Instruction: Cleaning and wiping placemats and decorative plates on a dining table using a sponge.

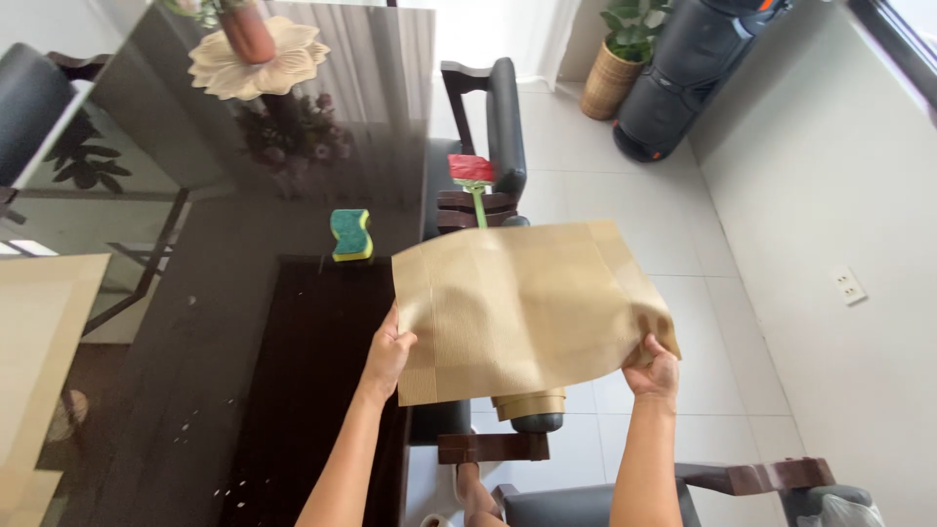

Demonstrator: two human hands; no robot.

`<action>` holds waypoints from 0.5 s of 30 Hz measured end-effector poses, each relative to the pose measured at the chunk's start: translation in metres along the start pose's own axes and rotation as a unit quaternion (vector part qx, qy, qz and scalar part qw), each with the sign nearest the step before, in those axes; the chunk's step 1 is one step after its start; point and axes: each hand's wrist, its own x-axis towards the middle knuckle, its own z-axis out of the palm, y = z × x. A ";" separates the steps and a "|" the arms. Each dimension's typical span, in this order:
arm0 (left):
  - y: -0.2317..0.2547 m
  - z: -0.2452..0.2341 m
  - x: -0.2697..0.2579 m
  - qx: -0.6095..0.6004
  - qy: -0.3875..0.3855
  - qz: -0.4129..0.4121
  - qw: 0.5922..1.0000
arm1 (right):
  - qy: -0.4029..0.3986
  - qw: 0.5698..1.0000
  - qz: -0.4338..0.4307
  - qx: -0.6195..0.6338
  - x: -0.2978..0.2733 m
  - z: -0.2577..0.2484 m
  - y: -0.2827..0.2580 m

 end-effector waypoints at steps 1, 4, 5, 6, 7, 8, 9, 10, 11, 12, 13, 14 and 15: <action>-0.010 0.008 0.008 -0.001 -0.005 -0.002 1.000 | 0.004 1.000 -0.004 0.000 0.017 -0.017 0.004; -0.051 0.025 0.022 0.033 0.009 -0.061 0.998 | 0.061 0.998 0.002 0.005 0.048 -0.065 0.015; -0.069 0.026 0.030 0.018 0.014 -0.078 0.997 | 0.085 0.996 0.008 0.009 0.052 -0.073 0.018; -0.085 0.028 0.037 0.004 0.019 -0.094 0.995 | 0.108 0.994 0.014 0.014 0.056 -0.081 0.021; -0.102 0.027 0.042 0.006 0.016 -0.097 0.995 | 0.113 0.993 0.013 0.016 0.074 -0.108 0.031; -0.121 0.025 0.047 0.022 0.031 -0.084 0.996 | 0.137 0.991 -0.003 0.007 0.091 -0.138 0.041; -0.140 0.022 0.050 0.038 0.045 -0.072 0.996 | 0.161 0.987 -0.019 -0.003 0.107 -0.168 0.052; -0.152 0.023 0.054 0.039 0.041 -0.073 0.996 | 0.164 0.986 -0.022 -0.002 0.106 -0.166 0.052; -0.164 0.023 0.057 0.080 0.054 -0.085 0.992 | 0.233 0.968 -0.043 -0.084 0.104 -0.163 0.052; -0.176 0.020 0.058 0.123 0.069 -0.098 0.985 | 0.298 0.938 -0.062 -0.166 0.101 -0.160 0.055; -0.185 0.022 0.059 0.125 0.067 -0.100 0.985 | 0.301 0.937 -0.061 -0.165 0.100 -0.152 0.058; -0.193 0.023 0.061 0.215 0.098 -0.140 0.962 | 0.333 0.895 -0.083 -0.283 0.101 -0.143 0.061; -0.201 0.023 0.063 0.303 0.129 -0.177 0.927 | 0.359 0.839 -0.104 -0.396 0.102 -0.132 0.065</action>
